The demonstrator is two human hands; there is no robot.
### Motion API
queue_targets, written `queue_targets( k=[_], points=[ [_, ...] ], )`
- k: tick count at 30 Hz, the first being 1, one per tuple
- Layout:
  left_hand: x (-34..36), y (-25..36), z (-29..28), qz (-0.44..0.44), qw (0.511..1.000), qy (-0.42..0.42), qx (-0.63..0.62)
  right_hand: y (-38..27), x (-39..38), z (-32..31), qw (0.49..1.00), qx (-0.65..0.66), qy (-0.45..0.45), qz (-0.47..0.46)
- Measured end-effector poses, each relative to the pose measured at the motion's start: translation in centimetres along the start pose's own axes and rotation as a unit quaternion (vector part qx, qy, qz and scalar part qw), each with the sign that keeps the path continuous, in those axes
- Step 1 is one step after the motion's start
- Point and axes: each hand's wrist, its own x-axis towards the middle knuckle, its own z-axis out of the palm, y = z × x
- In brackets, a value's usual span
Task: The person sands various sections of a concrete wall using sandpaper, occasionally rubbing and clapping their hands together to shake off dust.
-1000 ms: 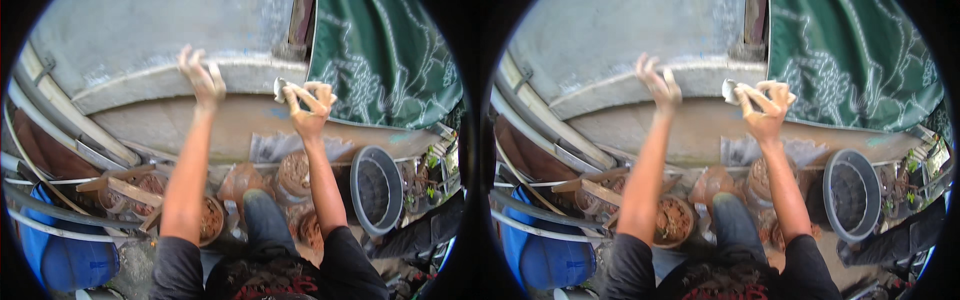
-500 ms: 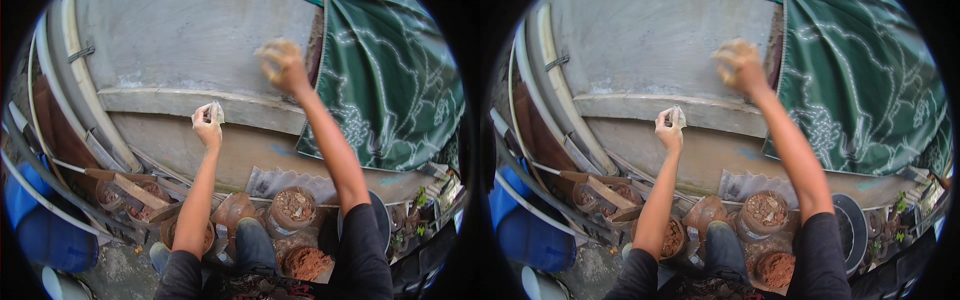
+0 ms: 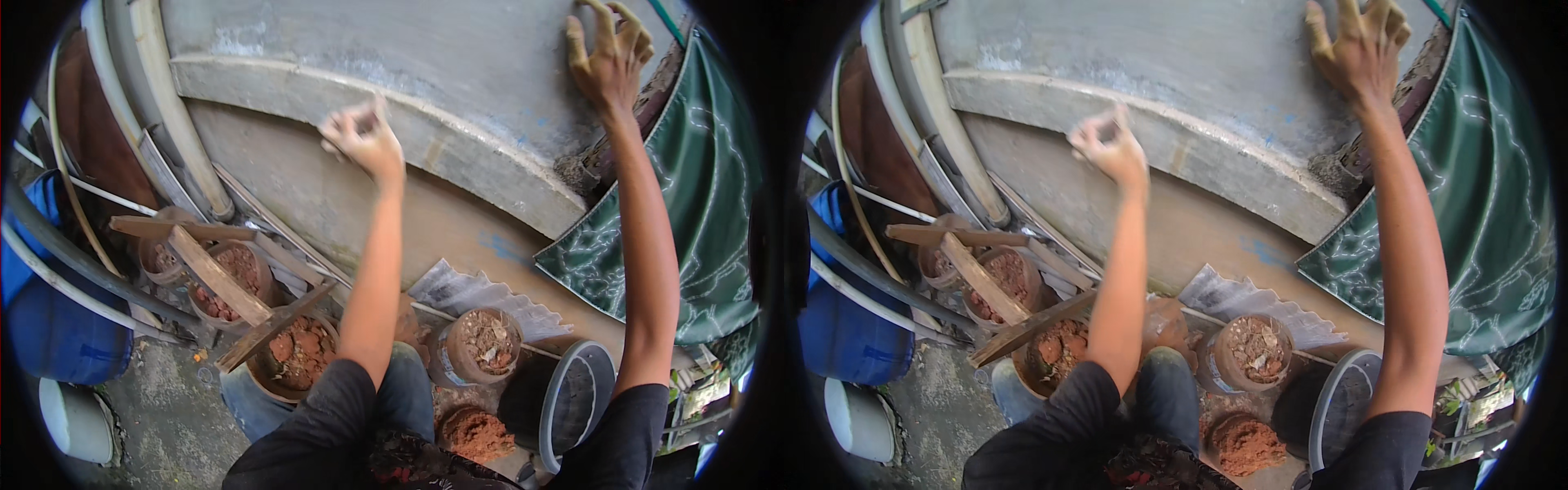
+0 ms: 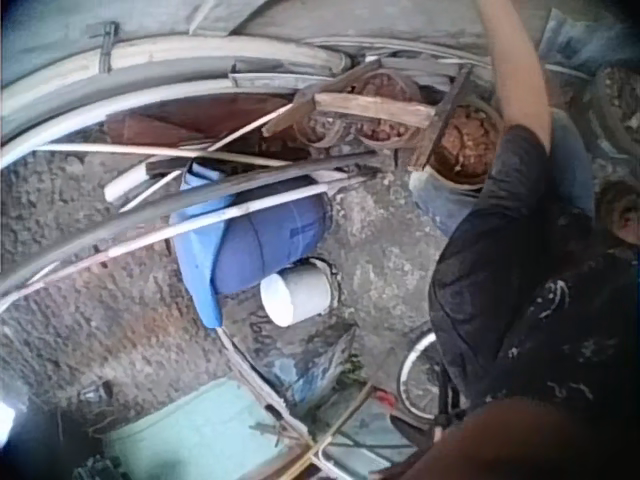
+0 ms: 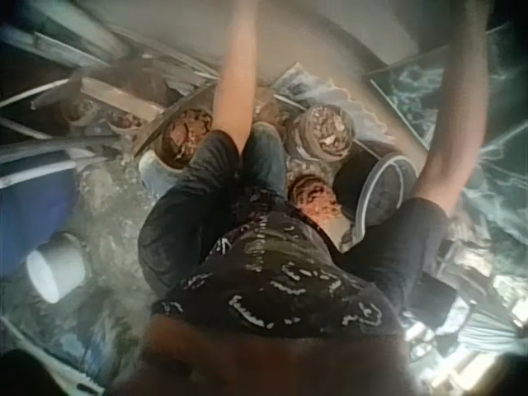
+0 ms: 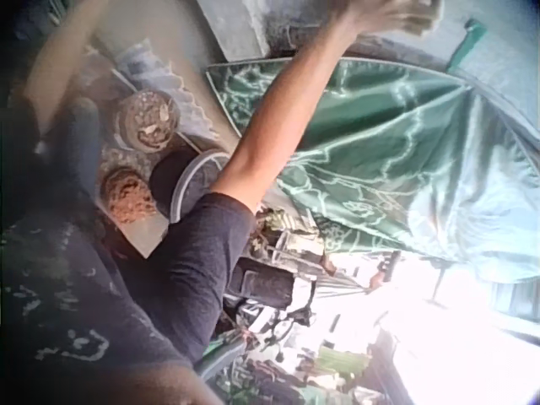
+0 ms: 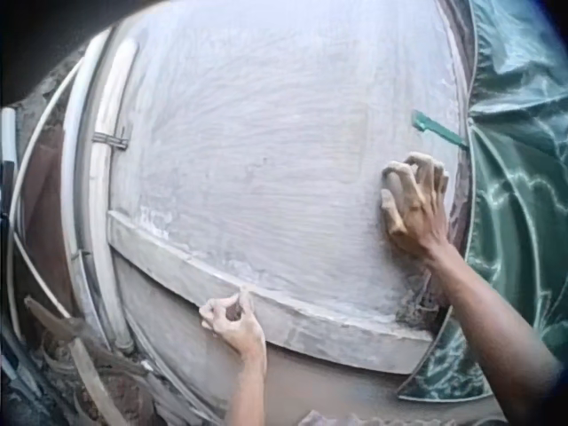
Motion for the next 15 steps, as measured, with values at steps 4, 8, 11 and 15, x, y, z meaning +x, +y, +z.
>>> queue_targets(
  k=[4, 8, 11, 15],
  points=[
    [-1.1, -0.9, -0.1, 0.115, 0.991, 0.027, 0.058, -1.5, 0.3, 0.8, 0.995, -0.032, 0.087, -0.041],
    [-8.0, -1.9, -2.7, 0.055, 0.996, -0.04, 0.063, -1.3, -0.1, 1.4, 0.997, -0.016, 0.065, -0.043],
    [-1.2, 0.4, 0.6, -0.019, 0.999, 0.009, 0.028, 0.1, -0.2, 1.5, 0.994, -0.035, 0.074, -0.066],
    [-1.9, -0.8, -0.4, 0.01, 0.998, 0.045, 0.036, -0.6, 0.0, 1.1, 0.994, -0.048, 0.073, -0.069]
  ],
)
